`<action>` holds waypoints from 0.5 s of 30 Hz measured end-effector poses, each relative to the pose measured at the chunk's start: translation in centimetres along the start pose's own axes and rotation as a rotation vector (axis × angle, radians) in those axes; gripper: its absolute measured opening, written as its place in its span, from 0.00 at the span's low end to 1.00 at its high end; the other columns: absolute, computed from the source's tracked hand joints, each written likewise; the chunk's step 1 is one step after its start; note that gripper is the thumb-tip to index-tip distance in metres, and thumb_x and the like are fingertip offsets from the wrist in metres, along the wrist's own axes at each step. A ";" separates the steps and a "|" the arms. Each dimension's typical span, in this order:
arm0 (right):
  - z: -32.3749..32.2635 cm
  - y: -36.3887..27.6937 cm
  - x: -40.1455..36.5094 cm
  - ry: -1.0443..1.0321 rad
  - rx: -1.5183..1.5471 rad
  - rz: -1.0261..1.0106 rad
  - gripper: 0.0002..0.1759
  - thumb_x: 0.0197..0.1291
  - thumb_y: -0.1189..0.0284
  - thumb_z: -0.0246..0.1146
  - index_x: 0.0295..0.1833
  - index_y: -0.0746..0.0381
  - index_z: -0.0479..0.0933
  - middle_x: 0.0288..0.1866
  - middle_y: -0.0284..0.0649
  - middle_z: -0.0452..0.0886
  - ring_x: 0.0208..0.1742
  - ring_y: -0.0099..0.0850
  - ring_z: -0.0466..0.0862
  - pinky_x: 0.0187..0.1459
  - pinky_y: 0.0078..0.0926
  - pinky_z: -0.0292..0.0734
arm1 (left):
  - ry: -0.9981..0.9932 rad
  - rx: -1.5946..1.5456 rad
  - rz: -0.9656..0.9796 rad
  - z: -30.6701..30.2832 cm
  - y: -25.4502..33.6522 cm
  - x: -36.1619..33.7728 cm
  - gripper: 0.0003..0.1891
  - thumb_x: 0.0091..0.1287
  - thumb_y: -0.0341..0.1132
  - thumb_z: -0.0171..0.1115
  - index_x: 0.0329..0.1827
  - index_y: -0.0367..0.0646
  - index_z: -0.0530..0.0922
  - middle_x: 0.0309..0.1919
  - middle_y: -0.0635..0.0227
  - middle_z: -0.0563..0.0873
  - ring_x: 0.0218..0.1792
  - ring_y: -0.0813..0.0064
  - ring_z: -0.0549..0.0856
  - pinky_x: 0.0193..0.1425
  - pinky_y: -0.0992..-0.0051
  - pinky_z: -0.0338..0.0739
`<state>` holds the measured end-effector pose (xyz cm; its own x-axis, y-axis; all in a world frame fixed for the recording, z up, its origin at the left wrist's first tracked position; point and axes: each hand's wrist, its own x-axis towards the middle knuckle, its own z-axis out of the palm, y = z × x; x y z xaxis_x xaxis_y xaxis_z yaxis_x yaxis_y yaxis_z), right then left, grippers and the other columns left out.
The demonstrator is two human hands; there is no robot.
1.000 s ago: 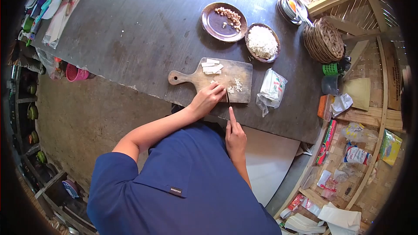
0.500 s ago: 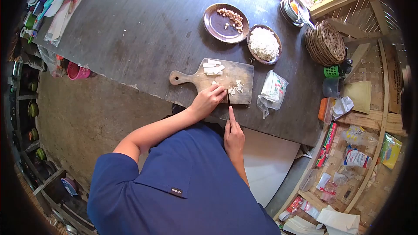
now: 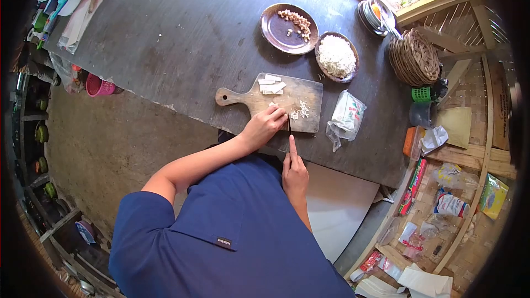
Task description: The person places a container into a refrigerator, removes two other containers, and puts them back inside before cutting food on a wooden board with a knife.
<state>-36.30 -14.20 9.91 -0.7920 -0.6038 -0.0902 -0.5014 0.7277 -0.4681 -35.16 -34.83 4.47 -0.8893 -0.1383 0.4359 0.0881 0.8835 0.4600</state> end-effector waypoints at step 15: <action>-0.5 -0.6 0.3 -0.049 0.005 0.050 0.32 0.82 0.68 0.57 0.88 0.42 0.66 0.36 0.49 0.83 0.36 0.52 0.87 0.41 0.52 0.80 | -0.029 0.010 -0.027 -0.1 0.2 -0.5 0.18 0.65 0.33 0.64 0.56 0.34 0.85 0.56 0.62 0.85 0.63 0.63 0.83 0.69 0.69 0.81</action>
<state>-36.44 -14.68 10.64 -0.7977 -0.5822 -0.1569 -0.4599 0.7557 -0.4663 -34.66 -34.61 4.48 -0.9038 -0.1491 0.4011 0.0596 0.8843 0.4632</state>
